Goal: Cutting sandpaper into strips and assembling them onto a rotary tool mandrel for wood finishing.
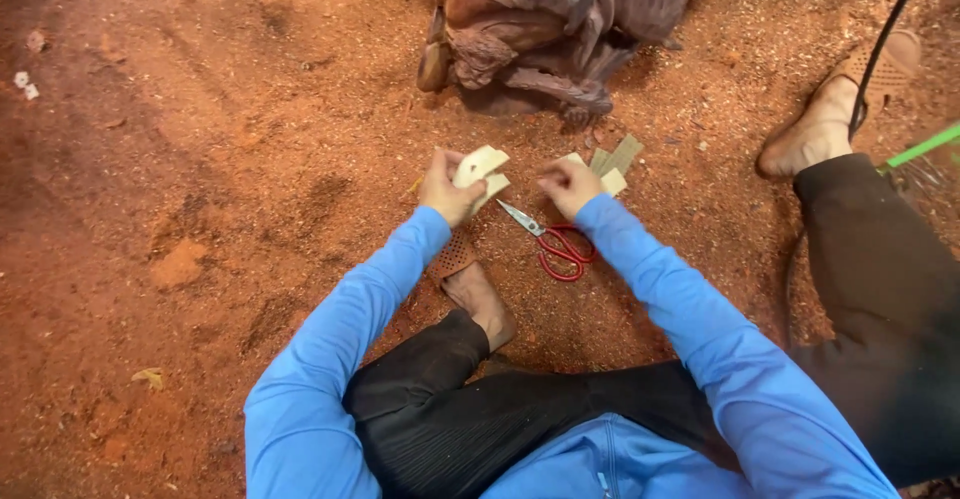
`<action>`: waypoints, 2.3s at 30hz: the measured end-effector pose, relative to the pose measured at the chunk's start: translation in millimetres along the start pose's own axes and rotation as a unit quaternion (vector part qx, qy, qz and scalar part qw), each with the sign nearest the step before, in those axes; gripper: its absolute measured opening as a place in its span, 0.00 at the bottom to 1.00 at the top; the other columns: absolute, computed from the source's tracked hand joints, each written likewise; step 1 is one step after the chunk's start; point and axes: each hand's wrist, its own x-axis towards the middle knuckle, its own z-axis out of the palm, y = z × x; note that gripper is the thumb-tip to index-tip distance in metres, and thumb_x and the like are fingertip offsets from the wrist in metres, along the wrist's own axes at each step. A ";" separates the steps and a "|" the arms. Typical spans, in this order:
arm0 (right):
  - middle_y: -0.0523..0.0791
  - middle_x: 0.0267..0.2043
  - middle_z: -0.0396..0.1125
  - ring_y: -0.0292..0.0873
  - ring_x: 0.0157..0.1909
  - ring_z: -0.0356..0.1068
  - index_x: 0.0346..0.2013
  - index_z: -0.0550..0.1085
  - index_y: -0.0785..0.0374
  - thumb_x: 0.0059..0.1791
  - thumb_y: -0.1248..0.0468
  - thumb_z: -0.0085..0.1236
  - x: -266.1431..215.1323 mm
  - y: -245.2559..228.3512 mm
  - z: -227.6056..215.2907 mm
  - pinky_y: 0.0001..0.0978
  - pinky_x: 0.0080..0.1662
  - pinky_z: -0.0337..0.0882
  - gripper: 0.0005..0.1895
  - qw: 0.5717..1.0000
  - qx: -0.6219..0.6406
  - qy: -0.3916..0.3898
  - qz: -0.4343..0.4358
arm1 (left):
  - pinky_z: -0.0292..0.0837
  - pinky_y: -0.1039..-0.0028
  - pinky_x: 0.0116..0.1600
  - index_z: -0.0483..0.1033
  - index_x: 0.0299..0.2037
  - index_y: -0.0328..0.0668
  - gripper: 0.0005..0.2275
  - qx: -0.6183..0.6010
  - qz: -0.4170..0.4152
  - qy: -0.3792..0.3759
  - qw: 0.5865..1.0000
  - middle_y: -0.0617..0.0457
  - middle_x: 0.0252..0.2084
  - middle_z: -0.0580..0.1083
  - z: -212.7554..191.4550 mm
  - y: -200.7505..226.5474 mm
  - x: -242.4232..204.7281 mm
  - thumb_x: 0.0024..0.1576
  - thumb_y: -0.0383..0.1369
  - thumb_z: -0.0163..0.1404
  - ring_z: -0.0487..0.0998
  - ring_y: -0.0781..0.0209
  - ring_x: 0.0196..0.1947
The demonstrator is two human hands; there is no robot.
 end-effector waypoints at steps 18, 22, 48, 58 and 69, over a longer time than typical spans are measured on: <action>0.36 0.37 0.77 0.46 0.48 0.76 0.31 0.77 0.46 0.39 0.51 0.69 34.9 122.2 -81.1 0.40 0.51 0.73 0.11 0.952 -0.243 -0.177 -0.058 | 0.70 0.53 0.61 0.67 0.55 0.51 0.18 0.477 0.065 -0.016 0.876 0.46 0.58 0.71 -28.9 -36.4 63.4 0.57 0.44 0.52 0.75 0.44 0.58; 0.44 0.33 0.75 0.48 0.44 0.75 0.33 0.79 0.54 0.38 0.62 0.74 38.1 106.8 -128.9 0.42 0.48 0.73 0.12 0.988 -0.039 -0.147 -0.020 | 0.76 0.58 0.58 0.79 0.44 0.54 0.12 0.384 0.053 -0.122 0.914 0.47 0.49 0.79 79.7 -23.2 68.2 0.56 0.43 0.50 0.80 0.44 0.54; 0.45 0.25 0.68 0.38 0.24 0.69 0.39 0.75 0.63 0.40 0.73 0.69 4.1 -21.5 -111.0 0.24 0.22 0.67 0.15 0.848 0.529 0.040 0.010 | 0.86 0.64 0.30 0.69 0.40 0.34 0.05 -0.443 0.203 -0.079 0.869 0.45 0.29 0.74 130.5 56.6 23.1 0.60 0.23 0.53 0.80 0.60 0.29; 0.47 0.31 0.74 0.38 0.29 0.75 0.44 0.75 0.65 0.42 0.74 0.67 2.7 -30.8 -119.7 0.32 0.31 0.80 0.17 0.857 0.515 0.005 0.000 | 0.82 0.72 0.51 0.71 0.48 0.36 0.15 -0.438 0.291 -0.111 0.843 0.37 0.58 0.76 96.4 110.3 -10.6 0.55 0.25 0.61 0.80 0.53 0.56; 0.52 0.43 0.75 0.38 0.44 0.73 0.53 0.77 0.64 0.49 0.64 0.66 -35.0 -77.9 -135.4 0.34 0.42 0.80 0.18 0.933 0.331 -0.010 -0.144 | 0.80 0.60 0.59 0.56 0.76 0.53 0.30 -0.487 0.329 -0.071 0.806 0.32 0.60 0.74 76.6 108.3 -7.3 0.64 0.24 0.52 0.77 0.44 0.59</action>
